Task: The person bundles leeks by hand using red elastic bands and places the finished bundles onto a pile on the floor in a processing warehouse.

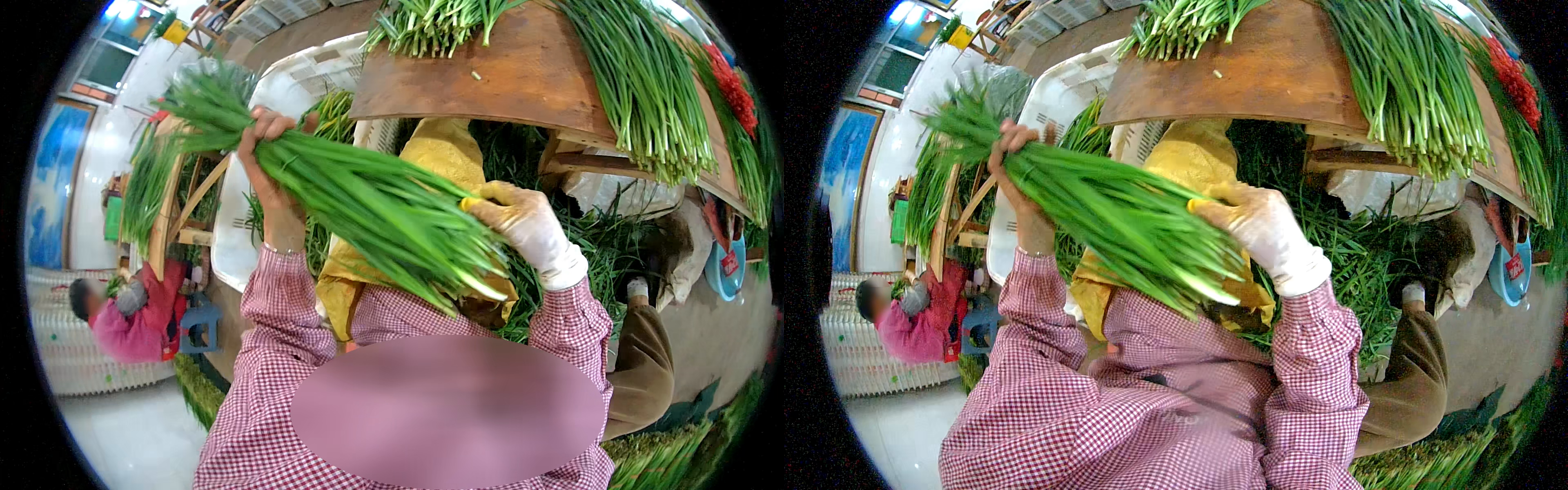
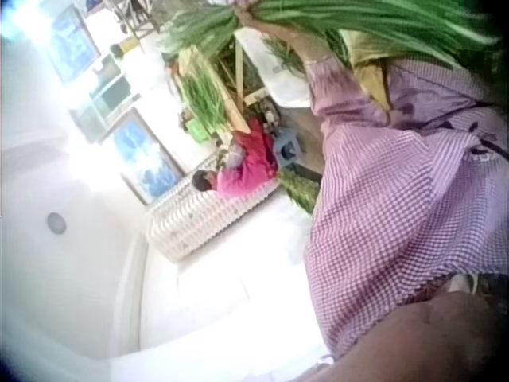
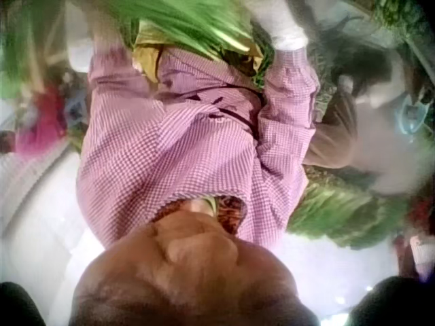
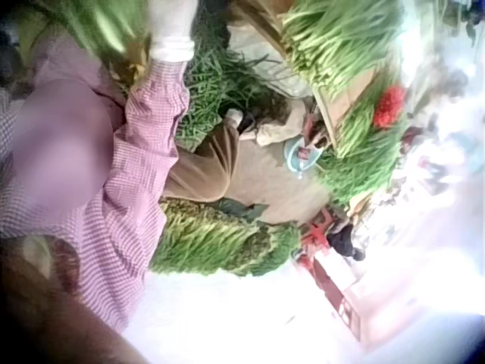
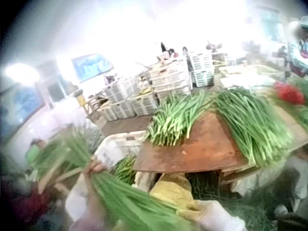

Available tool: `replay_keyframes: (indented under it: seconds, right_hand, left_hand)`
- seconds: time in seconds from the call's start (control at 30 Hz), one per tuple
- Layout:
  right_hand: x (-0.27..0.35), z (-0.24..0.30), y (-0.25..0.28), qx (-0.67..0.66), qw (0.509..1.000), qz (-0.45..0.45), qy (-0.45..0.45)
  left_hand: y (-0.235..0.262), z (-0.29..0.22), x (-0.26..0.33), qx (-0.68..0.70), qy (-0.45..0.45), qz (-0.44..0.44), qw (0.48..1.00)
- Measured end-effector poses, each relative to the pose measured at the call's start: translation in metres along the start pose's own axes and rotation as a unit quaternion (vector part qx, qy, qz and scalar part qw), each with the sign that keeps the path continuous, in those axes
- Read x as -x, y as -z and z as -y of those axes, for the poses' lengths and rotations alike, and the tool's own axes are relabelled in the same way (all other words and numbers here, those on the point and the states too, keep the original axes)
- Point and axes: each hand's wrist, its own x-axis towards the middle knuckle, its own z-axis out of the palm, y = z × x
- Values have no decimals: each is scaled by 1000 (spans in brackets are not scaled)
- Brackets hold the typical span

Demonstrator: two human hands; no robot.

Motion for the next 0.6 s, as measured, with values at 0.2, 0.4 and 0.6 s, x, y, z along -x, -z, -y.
replay_keyframes:
  seconds: [0.2, 0.4, 0.6]
  right_hand:
    - [20, -42, 9, -248, 949, 31, -190]
    - [50, -77, 27, -160, 897, -263, -318]
    - [59, -44, -3, -235, 959, -135, -79]
  left_hand:
    - [25, 8, -10, -185, 26, -145, 972]
    - [49, 1, -20, -166, 24, -195, 966]
    - [66, -8, -17, -305, -33, -251, 918]
